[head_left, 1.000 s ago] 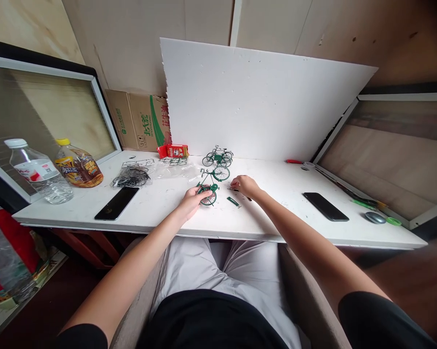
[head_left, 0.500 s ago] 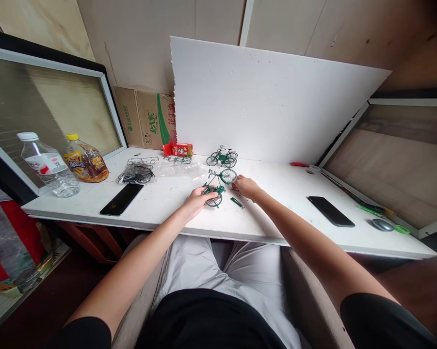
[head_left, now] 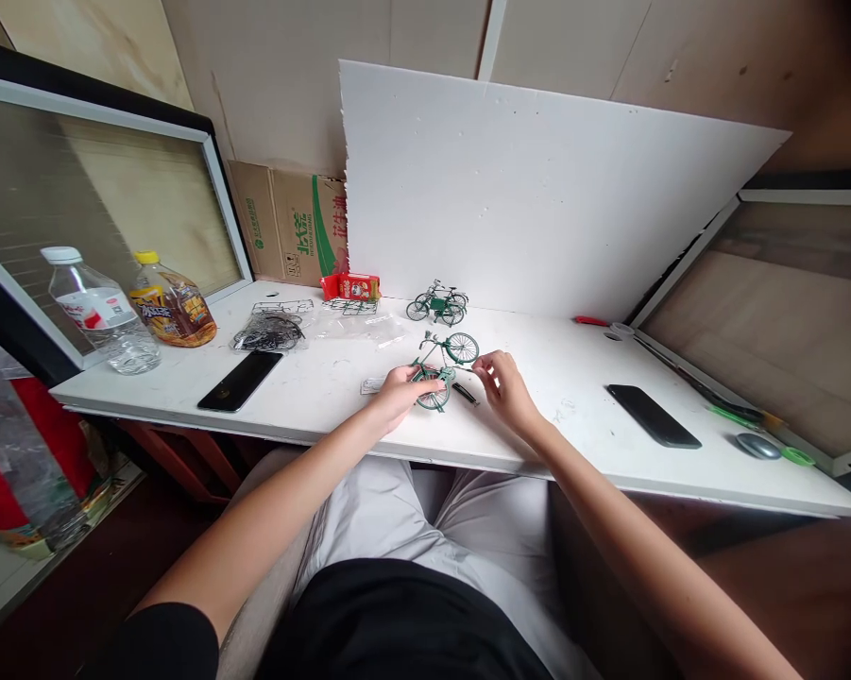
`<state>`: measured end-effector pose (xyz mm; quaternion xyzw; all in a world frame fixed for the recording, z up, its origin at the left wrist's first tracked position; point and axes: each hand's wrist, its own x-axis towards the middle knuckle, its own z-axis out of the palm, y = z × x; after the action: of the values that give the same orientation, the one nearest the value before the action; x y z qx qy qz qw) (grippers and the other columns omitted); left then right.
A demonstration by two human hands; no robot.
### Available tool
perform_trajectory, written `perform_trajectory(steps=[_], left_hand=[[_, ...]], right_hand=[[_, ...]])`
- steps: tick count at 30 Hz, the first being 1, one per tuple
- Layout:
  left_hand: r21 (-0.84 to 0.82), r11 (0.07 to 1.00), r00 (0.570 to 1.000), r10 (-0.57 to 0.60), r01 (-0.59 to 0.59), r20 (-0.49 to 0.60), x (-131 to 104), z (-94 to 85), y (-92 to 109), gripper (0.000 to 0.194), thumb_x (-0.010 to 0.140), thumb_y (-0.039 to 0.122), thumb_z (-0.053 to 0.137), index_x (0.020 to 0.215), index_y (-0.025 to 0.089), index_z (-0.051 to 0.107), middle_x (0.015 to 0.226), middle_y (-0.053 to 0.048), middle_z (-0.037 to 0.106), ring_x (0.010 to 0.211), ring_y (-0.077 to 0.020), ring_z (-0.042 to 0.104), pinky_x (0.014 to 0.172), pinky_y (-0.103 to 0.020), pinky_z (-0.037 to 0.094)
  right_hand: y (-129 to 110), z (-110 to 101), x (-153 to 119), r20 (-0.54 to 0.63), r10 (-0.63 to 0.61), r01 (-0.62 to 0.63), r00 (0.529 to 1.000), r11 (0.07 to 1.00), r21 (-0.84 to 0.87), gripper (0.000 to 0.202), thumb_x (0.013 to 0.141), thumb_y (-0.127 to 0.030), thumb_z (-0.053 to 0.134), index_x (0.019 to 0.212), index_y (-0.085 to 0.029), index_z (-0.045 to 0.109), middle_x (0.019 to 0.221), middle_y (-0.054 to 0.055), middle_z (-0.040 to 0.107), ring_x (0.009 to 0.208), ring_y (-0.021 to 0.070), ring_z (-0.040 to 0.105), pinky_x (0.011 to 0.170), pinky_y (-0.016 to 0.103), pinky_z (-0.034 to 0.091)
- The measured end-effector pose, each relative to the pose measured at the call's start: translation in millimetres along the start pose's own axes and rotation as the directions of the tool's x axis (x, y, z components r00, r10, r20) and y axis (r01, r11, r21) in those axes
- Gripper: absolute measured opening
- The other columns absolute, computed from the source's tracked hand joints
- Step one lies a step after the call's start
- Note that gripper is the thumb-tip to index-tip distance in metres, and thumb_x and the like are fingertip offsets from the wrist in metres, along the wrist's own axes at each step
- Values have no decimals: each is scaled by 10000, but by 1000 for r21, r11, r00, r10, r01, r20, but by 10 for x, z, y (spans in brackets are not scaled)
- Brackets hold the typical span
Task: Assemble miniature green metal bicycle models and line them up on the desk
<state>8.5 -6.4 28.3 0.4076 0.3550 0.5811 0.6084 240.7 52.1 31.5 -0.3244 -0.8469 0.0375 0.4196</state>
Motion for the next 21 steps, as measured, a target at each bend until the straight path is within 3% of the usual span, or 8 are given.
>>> perform_trajectory(steps=[6, 15, 21], left_hand=[[-83, 996, 999, -34, 31, -35, -88, 227, -195, 425, 597, 137, 951, 921, 150, 677, 907, -55, 746, 860, -192, 688, 870, -360, 501], [-58, 994, 996, -91, 92, 24, -76, 161, -261, 437, 659, 211, 944, 992, 181, 662, 928, -27, 730, 889, -200, 700, 889, -365, 501], [-54, 997, 997, -59, 62, 45, -93, 182, -265, 407, 671, 206, 927, 991, 157, 680, 955, -50, 733, 894, -196, 687, 887, -368, 499]], right_hand=[[-282, 42, -243, -30, -77, 78, 997, 996, 39, 135, 1072, -198, 470, 1058, -264, 587, 1029, 100, 629, 980, 285, 577, 854, 450, 500], [-340, 9, -262, 29, -108, 107, 994, 994, 33, 122, 1076, -200, 498, 1047, -255, 603, 1016, 96, 662, 949, 271, 562, 847, 438, 491], [-343, 2, -268, 31, -139, 138, 990, 990, 12, 99, 1074, -207, 531, 1063, -254, 618, 1039, 93, 669, 950, 264, 568, 847, 420, 487]])
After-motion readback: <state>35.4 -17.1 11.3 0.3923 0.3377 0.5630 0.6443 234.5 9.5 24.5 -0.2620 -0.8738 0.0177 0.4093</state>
